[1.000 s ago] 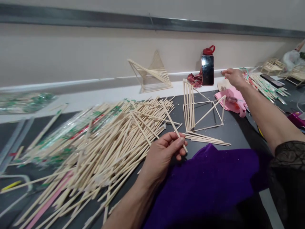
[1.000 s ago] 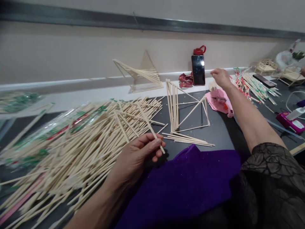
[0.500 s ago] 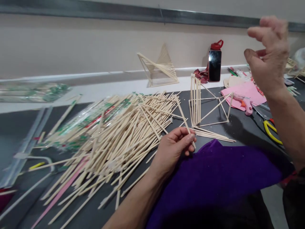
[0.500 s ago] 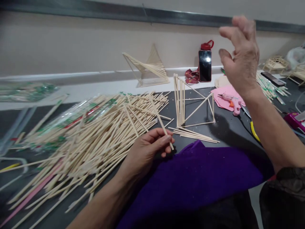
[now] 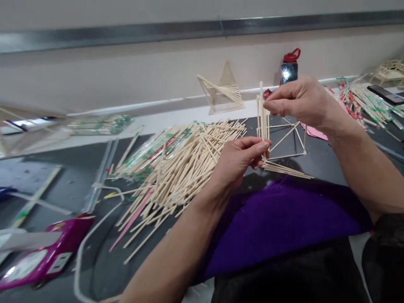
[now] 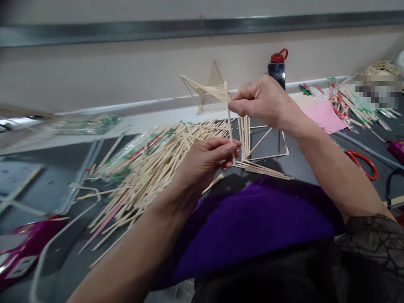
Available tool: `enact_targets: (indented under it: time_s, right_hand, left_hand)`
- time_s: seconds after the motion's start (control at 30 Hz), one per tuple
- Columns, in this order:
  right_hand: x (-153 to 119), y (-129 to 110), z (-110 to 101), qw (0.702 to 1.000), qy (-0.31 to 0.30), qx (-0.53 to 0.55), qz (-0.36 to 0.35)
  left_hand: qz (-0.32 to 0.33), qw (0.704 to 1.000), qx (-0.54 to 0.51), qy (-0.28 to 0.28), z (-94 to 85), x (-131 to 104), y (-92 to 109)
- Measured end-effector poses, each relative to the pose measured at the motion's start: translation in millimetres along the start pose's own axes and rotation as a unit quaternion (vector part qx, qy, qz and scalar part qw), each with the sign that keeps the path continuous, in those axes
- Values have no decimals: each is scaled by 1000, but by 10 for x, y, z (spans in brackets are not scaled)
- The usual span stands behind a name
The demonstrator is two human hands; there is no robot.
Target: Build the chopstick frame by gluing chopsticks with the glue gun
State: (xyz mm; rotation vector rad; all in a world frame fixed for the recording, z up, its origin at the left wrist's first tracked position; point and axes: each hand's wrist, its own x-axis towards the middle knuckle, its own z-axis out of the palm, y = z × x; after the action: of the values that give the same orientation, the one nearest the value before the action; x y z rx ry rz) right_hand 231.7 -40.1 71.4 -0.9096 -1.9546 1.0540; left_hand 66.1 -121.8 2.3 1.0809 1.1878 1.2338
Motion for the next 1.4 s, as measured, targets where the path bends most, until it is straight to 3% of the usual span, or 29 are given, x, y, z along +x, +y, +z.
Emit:
enact_targets:
  time_s: [0.1,0.33,0.43,0.57,0.67,0.9,1.4]
  right_hand:
    - [58,-5,37,999,22,-27,-23]
    - [221,-30,-12,998,-47,-2,42]
    - [356,0,-177,997,-42,21,67]
    - [568,175,-402,992,-35,54,106]
    - [672,384,-453,989,-50,58,126]
    - [695,697,-336,977,-94,66,180]
    - [760,825,-173,943,-192,81,260]
  left_hand:
    - [38,999,22,4,90,84,29]
    - [37,998,-34,36,214,171,-96]
    - [-41,990,-129,35,191,134,-214]
    - [-223,947,-233,0,132,62,-362]
    - [-277,916,-290,8,116,40,-439]
    - [-296,885,-356,54,186,54,-467]
    - [-318,850,-415,54,276,127,-438]
